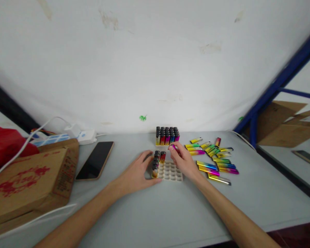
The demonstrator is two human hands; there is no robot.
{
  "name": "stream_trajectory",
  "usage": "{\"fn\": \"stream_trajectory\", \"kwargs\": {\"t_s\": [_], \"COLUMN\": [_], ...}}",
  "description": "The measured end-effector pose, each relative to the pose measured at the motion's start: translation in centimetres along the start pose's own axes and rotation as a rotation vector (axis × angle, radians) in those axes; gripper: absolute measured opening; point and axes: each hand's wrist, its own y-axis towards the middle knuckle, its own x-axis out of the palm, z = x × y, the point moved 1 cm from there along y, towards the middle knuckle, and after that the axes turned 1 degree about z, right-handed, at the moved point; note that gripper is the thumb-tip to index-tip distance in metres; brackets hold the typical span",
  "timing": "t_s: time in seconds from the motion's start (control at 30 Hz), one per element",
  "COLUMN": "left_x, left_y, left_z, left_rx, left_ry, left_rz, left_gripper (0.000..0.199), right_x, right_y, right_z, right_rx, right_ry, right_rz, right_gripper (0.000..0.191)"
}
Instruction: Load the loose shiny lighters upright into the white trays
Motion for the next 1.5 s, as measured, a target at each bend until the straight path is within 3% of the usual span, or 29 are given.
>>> {"fn": "stream_trajectory", "kwargs": {"t_s": [0.3, 0.5, 0.7, 0.8, 0.9, 1.0, 1.37, 1.5], "left_x": [0.1, 0.1, 0.3, 0.2, 0.0, 0.0, 0.3, 0.4], "left_y": [0.4, 0.3, 0.3, 0.4, 0.5, 0.5, 0.5, 0.5], "left_z": [0.6, 0.4, 0.1, 0.2, 0.4, 0.4, 0.1, 0.1], "left_rx": [-0.001, 0.025, 0.02, 0.018, 0.017, 0.018, 0.008, 0.007], "left_ry": [0.015, 0.005, -0.016, -0.028, -0.029, -0.021, -0.027, -0.044], "left_rz": [0.011, 0.003, 0.014, 0.016, 0.008, 0.01, 0.011, 0.009], "left_gripper": [0.07, 0.07, 0.072, 0.072, 0.07, 0.069, 0.074, 0.075], "right_x": [0.6, 0.5, 0.4, -0.1, -1.1, -2.0, -1.7, -1.0], "right_y": [-0.1, -0.2, -0.4, -0.7, -0.9, -1.0, -1.0, -0.9], "right_z": [-1.2, -1.0, -1.2, -1.5, -2.1, -2.7, -1.1, -1.2], "right_rx": [0.077, 0.045, 0.016, -0.022, -0.133, -0.255, -0.139, -0.183], "right_ry": [-0.04, -0.069, -0.084, -0.096, -0.173, -0.327, -0.317, -0.474], "right_rz": [0.175, 0.195, 0.158, 0.081, -0.017, -0.036, -0.155, -0.213], "right_gripper": [0.058, 0.044, 0.045, 0.039, 0.035, 0.038, 0.032, 0.028]}}
